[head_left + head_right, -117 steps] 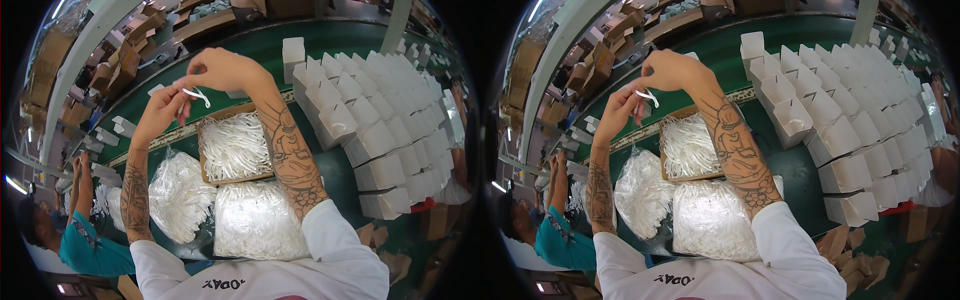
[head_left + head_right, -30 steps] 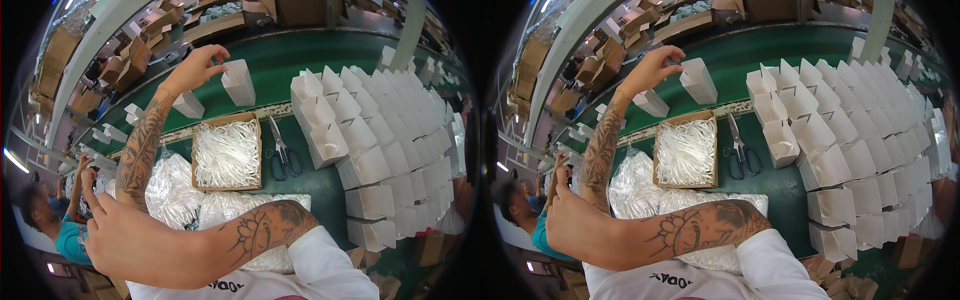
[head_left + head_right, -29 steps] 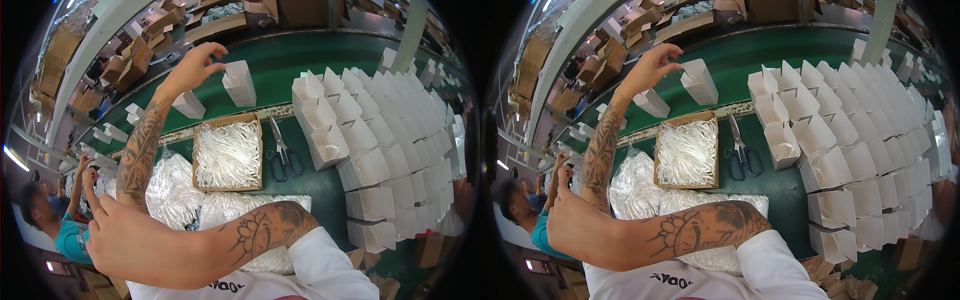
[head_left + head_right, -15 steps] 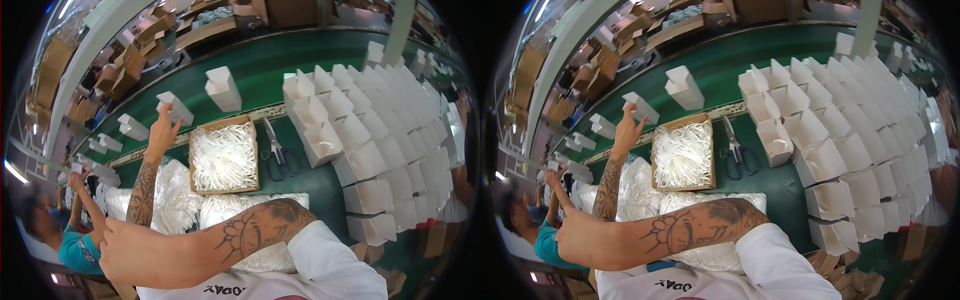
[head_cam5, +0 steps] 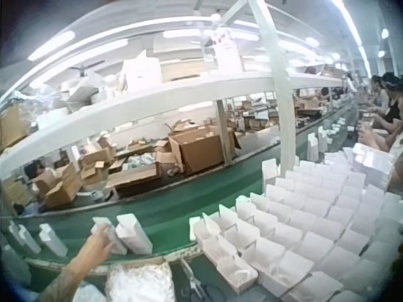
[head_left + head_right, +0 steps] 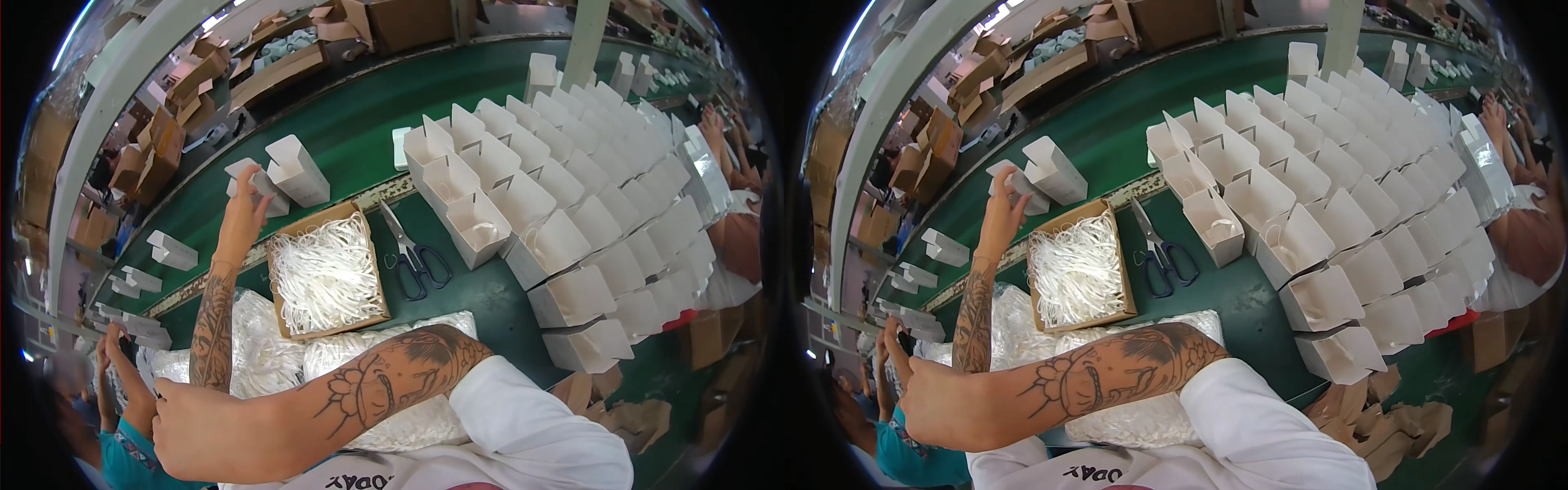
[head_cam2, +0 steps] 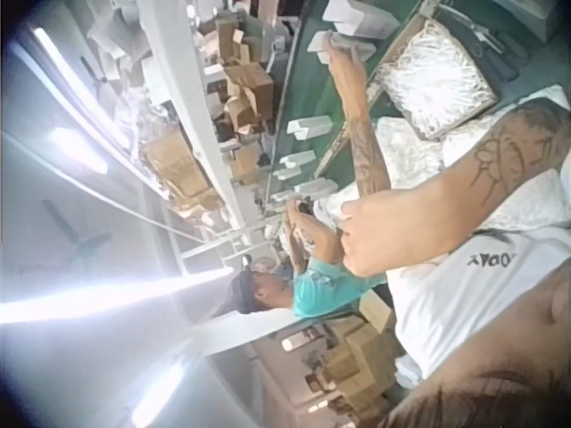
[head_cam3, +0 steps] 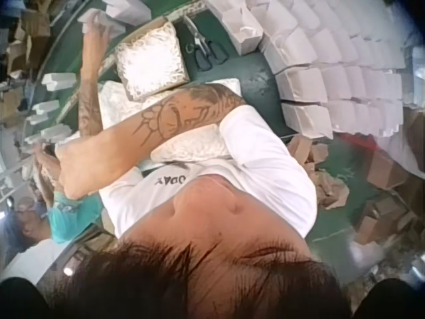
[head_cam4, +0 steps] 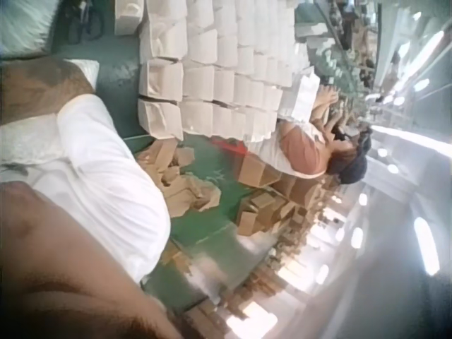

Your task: The person cuts lanyards with scissors, places them into a tray, and packs small electronic devices and lanyards into boxes.

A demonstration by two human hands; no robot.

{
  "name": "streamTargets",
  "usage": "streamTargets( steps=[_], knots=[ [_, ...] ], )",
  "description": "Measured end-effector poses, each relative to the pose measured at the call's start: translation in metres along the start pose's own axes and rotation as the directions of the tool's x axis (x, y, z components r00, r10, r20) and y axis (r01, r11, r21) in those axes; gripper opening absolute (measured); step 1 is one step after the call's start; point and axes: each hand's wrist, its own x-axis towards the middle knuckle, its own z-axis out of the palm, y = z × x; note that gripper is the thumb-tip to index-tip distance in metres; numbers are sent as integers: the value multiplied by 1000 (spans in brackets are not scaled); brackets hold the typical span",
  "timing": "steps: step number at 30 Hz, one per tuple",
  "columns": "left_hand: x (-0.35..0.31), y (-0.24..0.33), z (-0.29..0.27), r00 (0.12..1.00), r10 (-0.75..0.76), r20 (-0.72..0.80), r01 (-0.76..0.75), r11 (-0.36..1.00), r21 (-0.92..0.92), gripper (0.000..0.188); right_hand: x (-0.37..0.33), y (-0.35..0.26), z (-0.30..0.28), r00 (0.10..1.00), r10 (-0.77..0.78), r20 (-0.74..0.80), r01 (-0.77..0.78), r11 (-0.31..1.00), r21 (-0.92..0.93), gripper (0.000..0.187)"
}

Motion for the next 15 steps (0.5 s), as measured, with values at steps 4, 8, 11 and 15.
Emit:
streamTargets(
  steps=[4, 8, 11, 15],
  knots=[
    [-3, 9, -2, 999, -37, 22, 38, 998, -42, 62, -4, -1, 3, 1000, 1, 12, -1, 1000, 12, 16],
    [-6, 6, -19, 997, 68, -46, -62, 991, 115, 56, -3, 2, 0, 999, 32, 26, -31, 999, -8, 16],
    [-7, 40, -35, 993, 38, -114, -21, 989, 146, 45, -4, 2, 5, 999, 2, 41, -1, 999, -40, 16],
    [-6, 44, -45, 984, 69, -165, -45, 989, 144, 34, -8, 5, -6, 1000, -16, 20, 16, 1000, -24, 16]
  ],
)
